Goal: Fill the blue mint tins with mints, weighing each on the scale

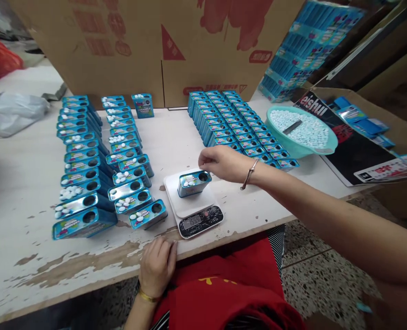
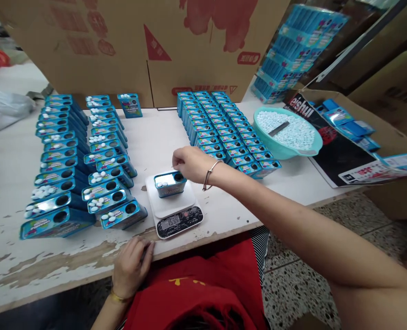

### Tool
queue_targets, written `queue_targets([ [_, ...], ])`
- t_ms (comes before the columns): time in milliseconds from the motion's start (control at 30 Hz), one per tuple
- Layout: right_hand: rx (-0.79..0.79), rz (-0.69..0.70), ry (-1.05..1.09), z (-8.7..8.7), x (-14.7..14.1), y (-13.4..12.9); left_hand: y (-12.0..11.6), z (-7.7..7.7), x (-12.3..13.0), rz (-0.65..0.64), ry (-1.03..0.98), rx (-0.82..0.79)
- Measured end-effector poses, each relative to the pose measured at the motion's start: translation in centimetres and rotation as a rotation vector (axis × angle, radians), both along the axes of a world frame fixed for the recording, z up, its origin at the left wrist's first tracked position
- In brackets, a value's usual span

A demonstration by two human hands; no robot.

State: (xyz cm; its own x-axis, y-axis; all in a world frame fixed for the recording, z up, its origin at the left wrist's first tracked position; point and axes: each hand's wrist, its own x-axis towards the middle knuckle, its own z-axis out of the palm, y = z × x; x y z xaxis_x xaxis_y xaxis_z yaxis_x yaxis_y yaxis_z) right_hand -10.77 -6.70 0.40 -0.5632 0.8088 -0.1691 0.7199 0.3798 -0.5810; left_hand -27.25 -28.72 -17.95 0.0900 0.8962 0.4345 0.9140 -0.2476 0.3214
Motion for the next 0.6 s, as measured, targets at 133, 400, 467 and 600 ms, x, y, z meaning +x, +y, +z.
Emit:
queue_targets([
  [133,-0.433,-0.306,0.615,-1.3,2.9,-0.6,0.0,0.0,0.1,0.011,0.024,0.0],
  [400,-0.853,-0.783,1.061,-8.8,9.3,-7.1,-0.1,-0.1,0.2,0.008,0.036,0.009],
  [467,-0.892,-0.79,1.06,-10.4,9.8,-8.8,-0.2,-0.2,0.2,0.01,0.032,0.011],
  [600,-0.949,-0.766,1.099,-11.7,9.7,-10.4,-0.5,0.0,0.4,-0.006,-0.055,0.004],
])
